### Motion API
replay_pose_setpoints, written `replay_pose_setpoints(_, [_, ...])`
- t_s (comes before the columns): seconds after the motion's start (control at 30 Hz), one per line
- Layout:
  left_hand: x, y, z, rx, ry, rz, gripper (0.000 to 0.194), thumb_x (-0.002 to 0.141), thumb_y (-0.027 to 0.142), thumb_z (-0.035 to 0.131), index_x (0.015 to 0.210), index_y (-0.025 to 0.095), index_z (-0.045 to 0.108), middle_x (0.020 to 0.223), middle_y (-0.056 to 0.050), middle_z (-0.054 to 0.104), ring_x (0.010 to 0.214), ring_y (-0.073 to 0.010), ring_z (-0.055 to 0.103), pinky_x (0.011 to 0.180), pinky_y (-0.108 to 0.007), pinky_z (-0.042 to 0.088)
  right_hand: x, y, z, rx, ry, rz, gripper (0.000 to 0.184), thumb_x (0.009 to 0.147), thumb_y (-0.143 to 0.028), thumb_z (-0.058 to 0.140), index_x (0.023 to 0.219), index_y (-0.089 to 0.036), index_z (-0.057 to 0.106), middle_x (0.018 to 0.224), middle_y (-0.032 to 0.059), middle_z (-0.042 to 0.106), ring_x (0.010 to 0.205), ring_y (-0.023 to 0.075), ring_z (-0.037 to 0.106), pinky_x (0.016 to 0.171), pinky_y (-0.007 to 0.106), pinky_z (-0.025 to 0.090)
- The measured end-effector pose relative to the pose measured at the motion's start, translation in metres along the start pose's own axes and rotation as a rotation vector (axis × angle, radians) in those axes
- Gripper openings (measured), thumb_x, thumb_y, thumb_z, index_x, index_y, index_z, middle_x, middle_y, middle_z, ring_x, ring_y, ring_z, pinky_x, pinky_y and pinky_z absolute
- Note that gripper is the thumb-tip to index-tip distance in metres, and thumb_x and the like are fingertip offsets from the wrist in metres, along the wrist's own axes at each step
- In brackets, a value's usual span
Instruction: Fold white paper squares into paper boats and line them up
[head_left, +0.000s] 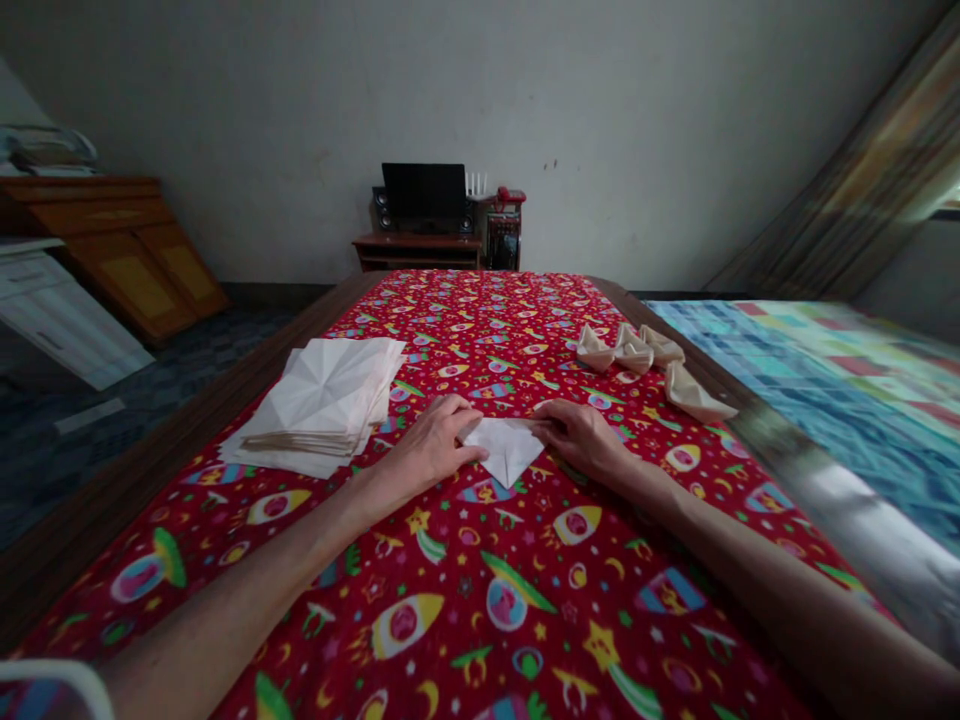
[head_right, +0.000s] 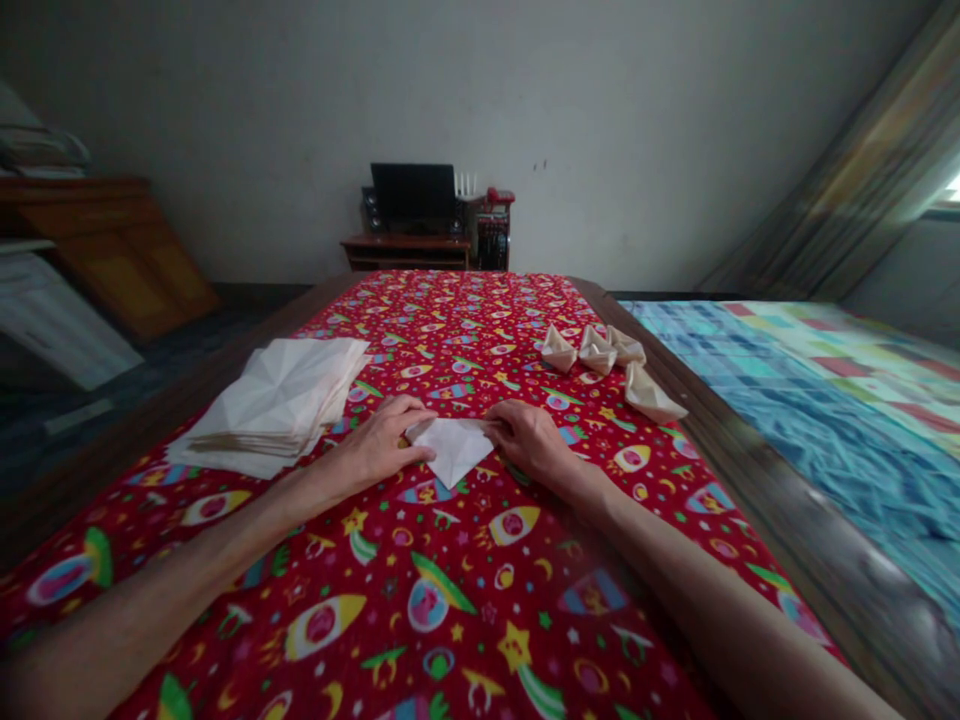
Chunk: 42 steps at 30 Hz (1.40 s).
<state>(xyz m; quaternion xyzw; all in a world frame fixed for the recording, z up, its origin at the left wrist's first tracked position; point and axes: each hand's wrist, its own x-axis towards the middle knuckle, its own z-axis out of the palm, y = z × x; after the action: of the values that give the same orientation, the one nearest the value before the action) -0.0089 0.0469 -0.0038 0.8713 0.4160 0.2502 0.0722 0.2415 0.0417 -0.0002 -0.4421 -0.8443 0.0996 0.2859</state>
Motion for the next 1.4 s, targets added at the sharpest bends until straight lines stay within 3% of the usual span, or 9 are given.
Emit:
replay_pose_setpoints(0.2, [0.005, 0.004, -0.001, 0.007, -0.005, -0.044, 0.043, 0.067, 0.028, 0.077, 0.106, 0.018, 0.063, 0.103, -0.006, 0.057, 0.101, -0.0231, 0.054, 0.090, -0.036, 0.047, -0.009, -0.003, 0.003, -0.141, 0.071, -0.114, 0.018, 0.089, -0.022, 0.048, 0.096, -0.015, 0.064, 0.095, 0.0099, 0.062, 0.085, 0.0173, 0.056, 0.073, 0.028, 0.043])
replay_pose_setpoints(0.47, [0.010, 0.008, -0.005, -0.005, -0.068, -0.075, 0.058, 0.067, 0.024, 0.076, 0.121, 0.018, 0.056, 0.107, -0.008, 0.059, 0.104, -0.0239, 0.055, 0.093, -0.037, 0.046, -0.011, -0.003, 0.005, -0.260, 0.066, -0.077, 0.018, 0.091, -0.027, 0.047, 0.092, -0.017, 0.062, 0.089, 0.0081, 0.060, 0.083, 0.0181, 0.053, 0.074, 0.030, 0.042])
replay_pose_setpoints(0.6, [0.015, 0.009, -0.007, -0.086, -0.135, -0.148, 0.073, 0.066, 0.022, 0.074, 0.133, 0.020, 0.046, 0.128, -0.009, 0.055, 0.116, -0.0256, 0.052, 0.100, -0.039, 0.041, -0.012, -0.003, 0.004, -0.270, 0.094, -0.092, 0.024, 0.090, -0.032, 0.049, 0.106, -0.016, 0.057, 0.094, 0.0098, 0.058, 0.087, 0.0206, 0.052, 0.075, 0.033, 0.043])
replay_pose_setpoints(0.7, [0.018, 0.005, -0.007, -0.190, -0.186, -0.200, 0.076, 0.065, 0.023, 0.074, 0.135, 0.020, 0.044, 0.126, -0.009, 0.059, 0.112, -0.0254, 0.057, 0.095, -0.038, 0.045, -0.010, -0.003, 0.003, -0.229, 0.063, -0.137, 0.032, 0.089, -0.037, 0.051, 0.115, -0.018, 0.053, 0.101, 0.0099, 0.057, 0.089, 0.0206, 0.052, 0.077, 0.034, 0.043])
replay_pose_setpoints(0.87, [0.021, 0.000, -0.009, -0.295, -0.203, -0.241, 0.061, 0.065, 0.024, 0.070, 0.124, 0.021, 0.056, 0.108, -0.003, 0.068, 0.093, -0.0212, 0.064, 0.081, -0.030, 0.050, -0.002, -0.008, 0.000, -0.168, -0.027, -0.067, 0.024, 0.084, -0.039, 0.058, 0.097, -0.018, 0.060, 0.091, 0.0062, 0.056, 0.083, 0.0183, 0.051, 0.071, 0.030, 0.043])
replay_pose_setpoints(1.0, [0.023, 0.001, -0.010, -0.266, -0.211, -0.222, 0.035, 0.065, 0.027, 0.068, 0.100, 0.019, 0.069, 0.092, 0.000, 0.071, 0.079, -0.0173, 0.064, 0.068, -0.023, 0.047, 0.004, -0.012, -0.001, -0.119, -0.032, 0.017, 0.020, 0.078, -0.033, 0.065, 0.089, -0.018, 0.059, 0.085, 0.0038, 0.056, 0.076, 0.0161, 0.051, 0.065, 0.027, 0.040])
replay_pose_setpoints(1.13, [0.024, 0.002, -0.009, -0.219, -0.193, -0.252, 0.019, 0.067, 0.029, 0.065, 0.080, 0.017, 0.070, 0.070, 0.002, 0.066, 0.064, -0.0139, 0.059, 0.056, -0.021, 0.039, 0.005, -0.010, 0.002, -0.048, -0.021, 0.046, 0.013, 0.076, -0.024, 0.064, 0.084, -0.017, 0.058, 0.076, 0.0013, 0.057, 0.069, 0.0141, 0.050, 0.062, 0.026, 0.039])
replay_pose_setpoints(1.23, [0.024, 0.001, -0.007, -0.200, -0.172, -0.255, 0.017, 0.069, 0.031, 0.063, 0.076, 0.016, 0.068, 0.067, 0.002, 0.064, 0.063, -0.0136, 0.058, 0.054, -0.021, 0.037, 0.003, -0.009, 0.002, -0.073, 0.030, 0.004, 0.004, 0.077, -0.021, 0.060, 0.076, -0.017, 0.059, 0.074, 0.0024, 0.056, 0.072, 0.0156, 0.050, 0.066, 0.027, 0.039])
replay_pose_setpoints(1.4, [0.022, 0.004, -0.008, -0.186, -0.171, -0.209, 0.015, 0.072, 0.031, 0.061, 0.076, 0.017, 0.066, 0.074, 0.000, 0.065, 0.069, -0.0149, 0.059, 0.059, -0.022, 0.039, 0.001, -0.010, 0.000, -0.058, -0.009, -0.038, 0.013, 0.080, -0.028, 0.061, 0.074, -0.016, 0.061, 0.077, 0.0042, 0.057, 0.073, 0.0156, 0.050, 0.065, 0.027, 0.039])
